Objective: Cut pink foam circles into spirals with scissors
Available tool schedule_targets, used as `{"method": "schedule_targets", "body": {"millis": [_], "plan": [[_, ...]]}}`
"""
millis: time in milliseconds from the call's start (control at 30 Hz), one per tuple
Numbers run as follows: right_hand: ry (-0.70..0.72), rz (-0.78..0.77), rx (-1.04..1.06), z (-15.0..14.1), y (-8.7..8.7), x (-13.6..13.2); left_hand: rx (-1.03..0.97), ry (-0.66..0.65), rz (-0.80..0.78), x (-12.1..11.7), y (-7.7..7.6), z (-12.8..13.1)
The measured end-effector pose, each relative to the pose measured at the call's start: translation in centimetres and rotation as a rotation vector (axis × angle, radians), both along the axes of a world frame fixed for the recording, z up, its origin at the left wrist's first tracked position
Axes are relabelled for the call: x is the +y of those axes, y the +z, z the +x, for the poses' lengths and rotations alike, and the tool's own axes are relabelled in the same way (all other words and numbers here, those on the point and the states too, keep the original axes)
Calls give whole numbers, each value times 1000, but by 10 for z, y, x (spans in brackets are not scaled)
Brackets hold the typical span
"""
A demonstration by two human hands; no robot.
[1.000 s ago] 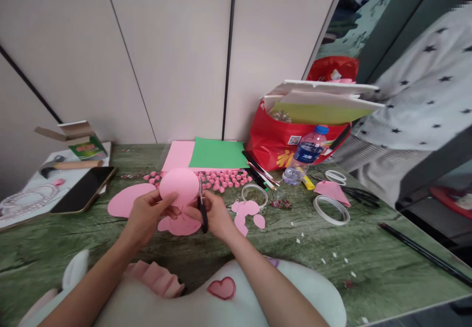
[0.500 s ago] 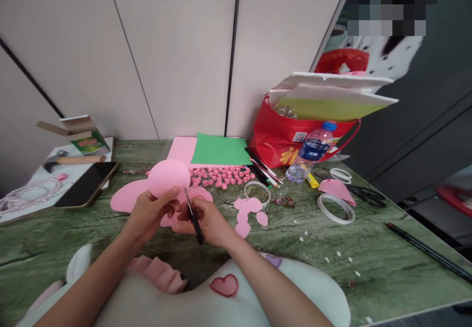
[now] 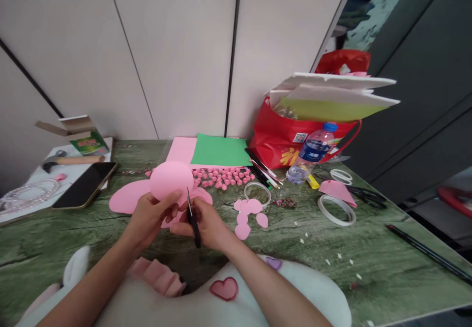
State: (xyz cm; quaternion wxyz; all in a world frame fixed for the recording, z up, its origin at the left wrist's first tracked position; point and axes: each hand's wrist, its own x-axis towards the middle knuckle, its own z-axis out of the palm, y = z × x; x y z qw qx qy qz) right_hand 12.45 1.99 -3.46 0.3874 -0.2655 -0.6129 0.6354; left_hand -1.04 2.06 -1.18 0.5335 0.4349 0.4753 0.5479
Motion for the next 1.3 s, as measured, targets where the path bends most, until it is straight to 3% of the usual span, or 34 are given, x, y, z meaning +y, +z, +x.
{"method": "schedule_targets", "body": {"millis": [433, 667, 1067, 1300], "plan": [[-5, 15, 79, -2, -2, -1, 128, 15, 20, -5, 1, 3], [-25, 36, 101, -2, -2, -2, 190, 118, 21, -5, 2, 5], [-31, -5, 147, -2, 1, -4, 241, 79, 37, -7, 4, 5], [-44, -3, 210, -5, 0, -4, 293, 82, 73, -12, 12, 8]]}}
